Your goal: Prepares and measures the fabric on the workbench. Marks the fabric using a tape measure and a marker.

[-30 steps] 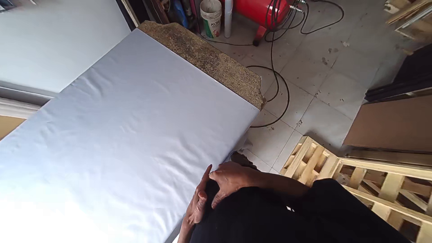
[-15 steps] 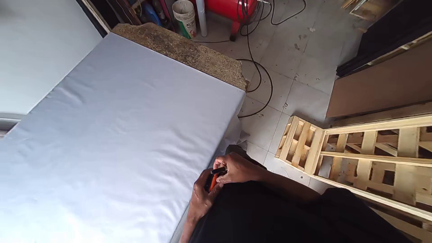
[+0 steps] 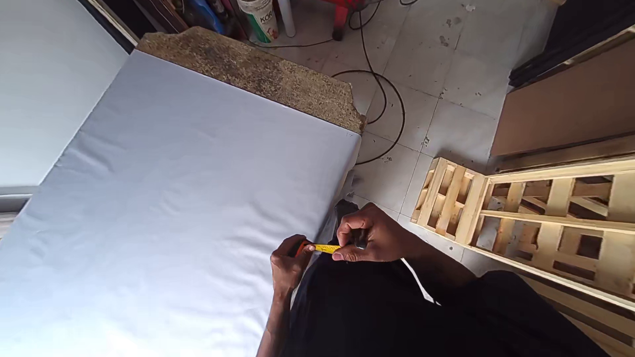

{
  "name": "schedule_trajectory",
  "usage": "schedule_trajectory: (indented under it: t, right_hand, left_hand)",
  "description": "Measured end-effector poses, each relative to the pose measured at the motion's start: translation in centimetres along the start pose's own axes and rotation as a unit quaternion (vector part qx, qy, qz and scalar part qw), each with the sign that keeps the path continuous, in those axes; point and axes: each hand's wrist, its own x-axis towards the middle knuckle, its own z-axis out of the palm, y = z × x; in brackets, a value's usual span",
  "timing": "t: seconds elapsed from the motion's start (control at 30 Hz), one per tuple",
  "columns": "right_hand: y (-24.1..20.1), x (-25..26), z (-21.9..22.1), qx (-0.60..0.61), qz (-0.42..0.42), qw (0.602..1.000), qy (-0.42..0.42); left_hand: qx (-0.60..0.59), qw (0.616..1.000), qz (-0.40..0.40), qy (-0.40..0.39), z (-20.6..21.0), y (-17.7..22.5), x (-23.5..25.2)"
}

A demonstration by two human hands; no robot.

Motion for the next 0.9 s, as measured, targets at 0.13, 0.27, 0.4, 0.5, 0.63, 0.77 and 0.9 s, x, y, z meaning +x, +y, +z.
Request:
schedule_trajectory:
  t: [0.13, 0.27, 0.4, 0.5, 0.63, 0.77, 0.9]
  right_hand:
    - [4.8, 1.9, -3.7, 0.098, 0.082, 0.981, 0.15]
    - [8.5, 4.0, -10.6, 0.103, 0.129, 0.948, 0.271]
    - [14.8, 4.8, -16.4, -0.06, 0.261, 0.929, 0.254]
    - [18.8, 4.7, -19.3, 0.019, 0.262, 0.885, 0.385]
    - [22.1, 4.6, -22.4, 0.098, 0.263, 0.84, 0.465]
    - [23.7, 5.1, -23.7, 0.084, 0.287, 0.806, 0.511]
    - [23.9, 5.7, -24.3, 0.09, 0.326, 0.763, 0.551]
  left_hand:
    - [0.203, 0.979, -0.009, 0.003, -5.0, -0.1, 9.6]
    - [0.337, 0.939, -0.061, -0.032, -10.8, -1.3, 21.1]
    - [0.45, 0.882, -0.106, -0.091, -13.5, -1.5, 34.0]
    - [0.501, 0.85, -0.11, -0.119, -12.4, -0.2, 43.2]
    - [0.531, 0.829, -0.056, -0.165, -10.1, -0.6, 53.3]
    - [0.565, 0.798, -0.024, -0.207, -8.8, -4.0, 61.8]
    - [0.585, 0.78, -0.027, -0.22, -7.6, -4.8, 65.1]
